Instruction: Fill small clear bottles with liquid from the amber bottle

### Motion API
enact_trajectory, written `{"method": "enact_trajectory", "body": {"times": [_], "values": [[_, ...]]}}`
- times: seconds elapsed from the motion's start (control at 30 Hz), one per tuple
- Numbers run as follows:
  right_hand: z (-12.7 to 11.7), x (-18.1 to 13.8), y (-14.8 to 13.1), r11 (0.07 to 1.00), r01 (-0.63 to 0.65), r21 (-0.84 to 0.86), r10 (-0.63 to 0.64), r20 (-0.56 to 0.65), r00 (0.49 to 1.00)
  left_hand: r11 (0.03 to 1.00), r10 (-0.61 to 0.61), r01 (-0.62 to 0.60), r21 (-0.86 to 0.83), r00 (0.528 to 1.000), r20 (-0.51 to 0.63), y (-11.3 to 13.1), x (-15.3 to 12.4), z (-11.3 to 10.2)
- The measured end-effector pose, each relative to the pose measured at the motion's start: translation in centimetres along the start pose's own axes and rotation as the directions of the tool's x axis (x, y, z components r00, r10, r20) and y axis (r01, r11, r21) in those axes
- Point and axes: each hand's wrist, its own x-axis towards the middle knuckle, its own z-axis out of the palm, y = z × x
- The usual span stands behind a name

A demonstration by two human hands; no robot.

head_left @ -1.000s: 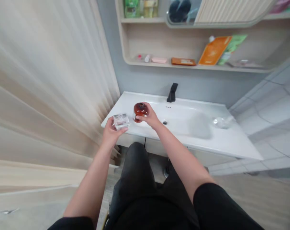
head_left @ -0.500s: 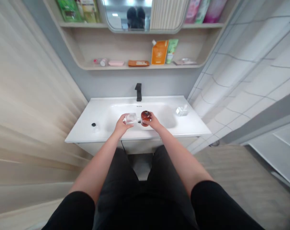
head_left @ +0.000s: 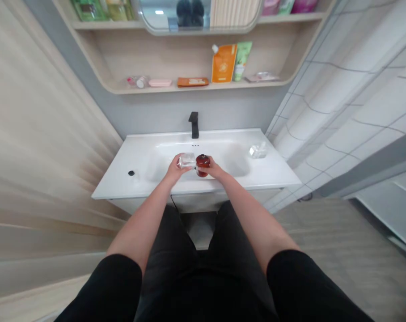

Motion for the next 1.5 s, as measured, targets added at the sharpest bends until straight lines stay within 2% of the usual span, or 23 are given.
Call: {"method": "enact_trajectory", "body": {"times": [0.2, 0.43, 0.73, 1.03, 1.23, 1.5], "values": [[0.3, -0.3, -0.1, 1.0, 0.028, 0.006, -0.028, -0.004, 1.0, 0.999, 0.016, -0.016, -0.03, 1.0, 0.006, -0.1, 0.0, -0.5], [0.1, -0.9, -0.3, 0.998, 0.069, -0.004, -0.069, 0.056, 0.996, 0.999, 0.037, -0.036, -0.027, 0.999, 0.037, -0.3, 0.0, -0.6], [0.0, -0.7, 0.1, 0.995, 0.026, -0.092, -0.021, 0.054, 0.998, 0.999, 0.013, -0.012, -0.04, 1.0, 0.01, -0.3, -0.1, -0.6], [0.3, -1.4, -0.8, 0.999, -0.037, -0.03, 0.04, 0.071, 0.997, 1.0, 0.019, -0.019, 0.009, 0.999, -0.03, -0.8, -0.1, -0.9], [0.3, -1.4, -0.9, 0.999, -0.017, -0.043, 0.02, 0.069, 0.997, 1.0, 0.004, -0.004, 0.003, 0.999, -0.036, -0.8, 0.0, -0.8], [0.3, -1.5, -1.0, 0.999, -0.028, -0.026, 0.03, 0.083, 0.996, 0.998, 0.058, -0.057, 0.011, 0.998, -0.033, -0.8, 0.1, -0.8]]}}
